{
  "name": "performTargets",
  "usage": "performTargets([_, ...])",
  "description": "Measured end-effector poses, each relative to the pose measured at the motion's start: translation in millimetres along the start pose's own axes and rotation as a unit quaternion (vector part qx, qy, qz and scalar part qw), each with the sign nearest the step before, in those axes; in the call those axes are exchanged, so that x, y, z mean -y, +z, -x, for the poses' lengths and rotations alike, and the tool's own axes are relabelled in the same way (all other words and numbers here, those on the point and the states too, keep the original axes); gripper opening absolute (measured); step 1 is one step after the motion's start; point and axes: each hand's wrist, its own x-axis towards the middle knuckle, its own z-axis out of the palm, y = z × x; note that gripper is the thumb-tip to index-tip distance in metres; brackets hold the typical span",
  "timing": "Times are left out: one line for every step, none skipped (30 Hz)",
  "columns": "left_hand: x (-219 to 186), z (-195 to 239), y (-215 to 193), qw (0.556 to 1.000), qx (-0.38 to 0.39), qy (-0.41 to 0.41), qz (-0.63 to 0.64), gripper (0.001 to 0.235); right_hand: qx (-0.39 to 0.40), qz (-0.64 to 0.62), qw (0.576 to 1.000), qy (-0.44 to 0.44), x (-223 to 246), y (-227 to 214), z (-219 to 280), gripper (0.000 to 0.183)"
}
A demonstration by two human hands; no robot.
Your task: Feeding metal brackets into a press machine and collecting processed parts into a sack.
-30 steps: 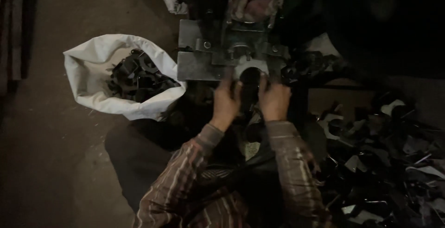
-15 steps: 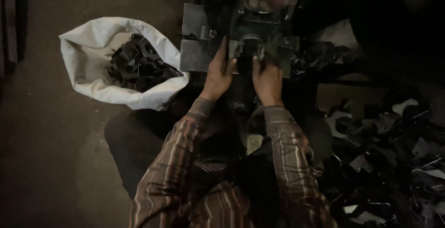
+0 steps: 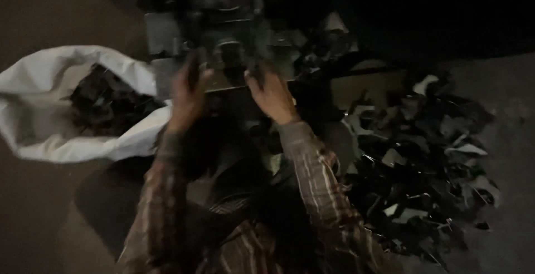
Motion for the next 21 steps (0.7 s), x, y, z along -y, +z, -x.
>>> performTargets([-7,1,-12,1.000,-0.018,0.006,-0.020,0.057,0.051,-0.069,0.996,0.032,17,-18,7,0.037])
performTargets([4,13,-37,1.000,-0.011,0.011,-0.015,0.057,0.042,-0.066,0.996,0.036,4,-42,14,0.037])
performTargets([16,24,-63,0.997,-0.033,-0.048,-0.050,0.052,-0.006,-0.058,0.998,-0.027,-8,-65,22,0.034])
performTargets([29,41,-92,0.988,-0.058,-0.113,-0.088,0.048,-0.046,-0.051,0.994,-0.090,-20,-84,31,0.036])
performTargets([24,51,-112,0.988,-0.055,-0.114,-0.085,0.048,-0.047,-0.048,0.994,-0.087,-63,-102,32,0.036])
performTargets([18,61,-135,0.985,-0.095,-0.132,-0.059,0.049,-0.035,0.069,0.997,-0.006,-105,-119,31,0.041])
performTargets([12,72,-160,0.979,-0.134,-0.151,-0.033,0.051,-0.022,0.185,0.980,0.074,-145,-135,31,0.048])
performTargets([13,73,-169,0.979,-0.136,-0.150,-0.033,0.051,-0.021,0.185,0.980,0.072,-213,-129,47,0.048])
performTargets([15,75,-179,0.978,-0.131,-0.147,-0.061,0.051,0.034,0.319,0.941,0.113,-274,-133,51,0.032])
performTargets([15,82,-192,0.976,-0.133,-0.146,-0.092,0.052,0.089,0.445,0.880,0.143,-327,-140,34,0.025])
performTargets([39,90,-199,0.974,-0.142,-0.148,-0.093,0.052,0.092,0.446,0.880,0.133,-352,-141,42,0.025])
performTargets([63,96,-208,0.970,-0.138,-0.114,-0.167,0.058,0.109,0.471,0.869,0.108,-377,-140,47,0.023])
performTargets([87,103,-218,0.958,-0.132,-0.081,-0.240,0.065,0.124,0.495,0.856,0.082,-403,-140,51,0.022])
performTargets([86,99,-204,0.957,-0.138,-0.080,-0.243,0.065,0.124,0.494,0.857,0.075,-414,-138,53,0.022])
performTargets([86,95,-190,0.963,-0.140,-0.090,-0.211,0.059,0.101,0.532,0.840,0.018,-426,-137,54,0.025])
performTargets([86,97,-175,0.968,-0.142,-0.103,-0.179,0.053,0.081,0.568,0.818,-0.041,-438,-136,57,0.030])
performTargets([86,97,-156,0.966,-0.150,-0.106,-0.181,0.053,0.083,0.567,0.818,-0.049,-435,-177,67,0.030])
performTargets([86,96,-138,0.980,-0.096,-0.110,-0.131,0.043,0.077,0.560,0.823,-0.050,-424,-179,56,0.027])
performTargets([85,94,-120,0.989,-0.042,-0.113,-0.081,0.034,0.071,0.553,0.829,-0.052,-408,-151,54,0.024])
performTargets([75,95,-100,0.989,-0.054,-0.111,-0.084,0.034,0.062,0.545,0.834,-0.054,-400,-158,45,0.022])
performTargets([66,95,-79,0.990,-0.017,-0.131,-0.052,0.042,0.053,0.537,0.840,-0.056,-391,-166,35,0.021])
